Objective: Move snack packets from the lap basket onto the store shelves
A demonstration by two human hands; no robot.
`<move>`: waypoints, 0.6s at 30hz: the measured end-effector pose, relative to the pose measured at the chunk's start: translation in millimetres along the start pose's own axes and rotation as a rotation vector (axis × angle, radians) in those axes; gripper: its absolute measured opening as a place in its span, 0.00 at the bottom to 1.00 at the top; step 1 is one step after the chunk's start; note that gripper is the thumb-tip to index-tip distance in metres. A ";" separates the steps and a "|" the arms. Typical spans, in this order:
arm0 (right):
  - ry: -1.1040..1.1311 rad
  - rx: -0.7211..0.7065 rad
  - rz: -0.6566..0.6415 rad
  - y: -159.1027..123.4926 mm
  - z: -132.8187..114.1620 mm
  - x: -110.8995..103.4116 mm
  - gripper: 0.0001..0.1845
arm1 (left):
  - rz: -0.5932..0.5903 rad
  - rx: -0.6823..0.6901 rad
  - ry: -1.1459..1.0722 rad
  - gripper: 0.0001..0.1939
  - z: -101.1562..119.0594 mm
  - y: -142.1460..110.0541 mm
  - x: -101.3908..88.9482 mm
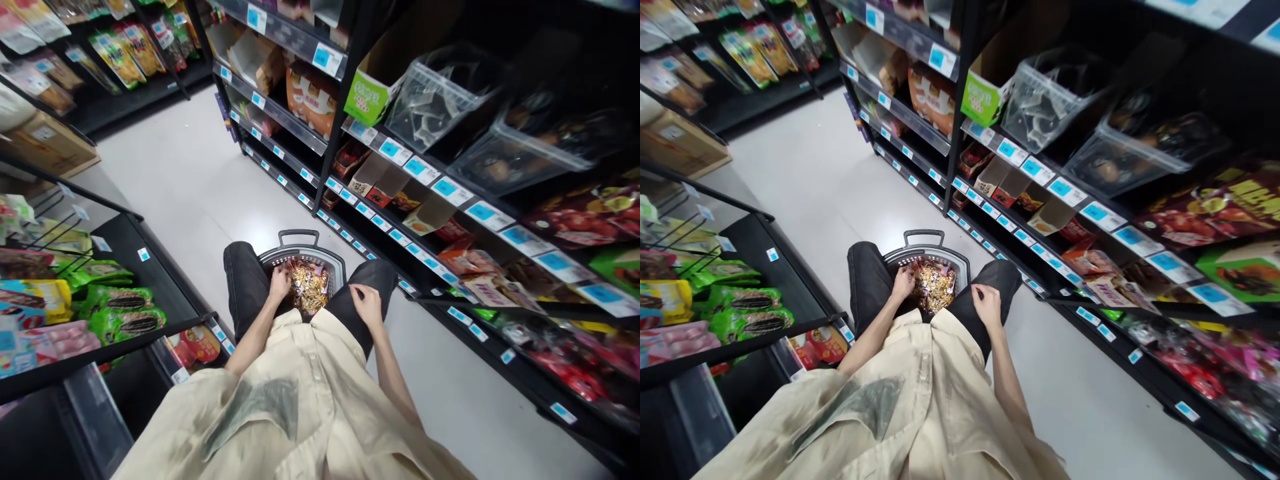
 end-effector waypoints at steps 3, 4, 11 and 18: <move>-0.020 -0.037 -0.138 8.1 -4.0 7.8 0.15 | -0.104 -0.038 -0.024 0.12 0.0 3.4 8.4; 0.010 -0.026 -0.169 9.1 -6.9 14.4 0.14 | -0.108 -0.044 -0.034 0.12 1.8 3.7 8.1; 0.615 0.255 -0.325 -11.5 -41.8 116.9 0.16 | -0.015 -0.070 -0.329 0.13 21.1 -7.3 -9.2; 1.189 0.528 -0.348 -18.8 -64.3 162.1 0.28 | -0.334 -0.200 -0.715 0.24 20.1 -31.3 2.7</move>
Point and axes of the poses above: each hand's wrist, its own y-axis towards the middle knuckle, its own x-axis out of the palm, z = x × y, the point moved 6 cm from there along y, towards the middle knuckle, and after that the axes turned 6 degrees about z, right-handed, at the moved point
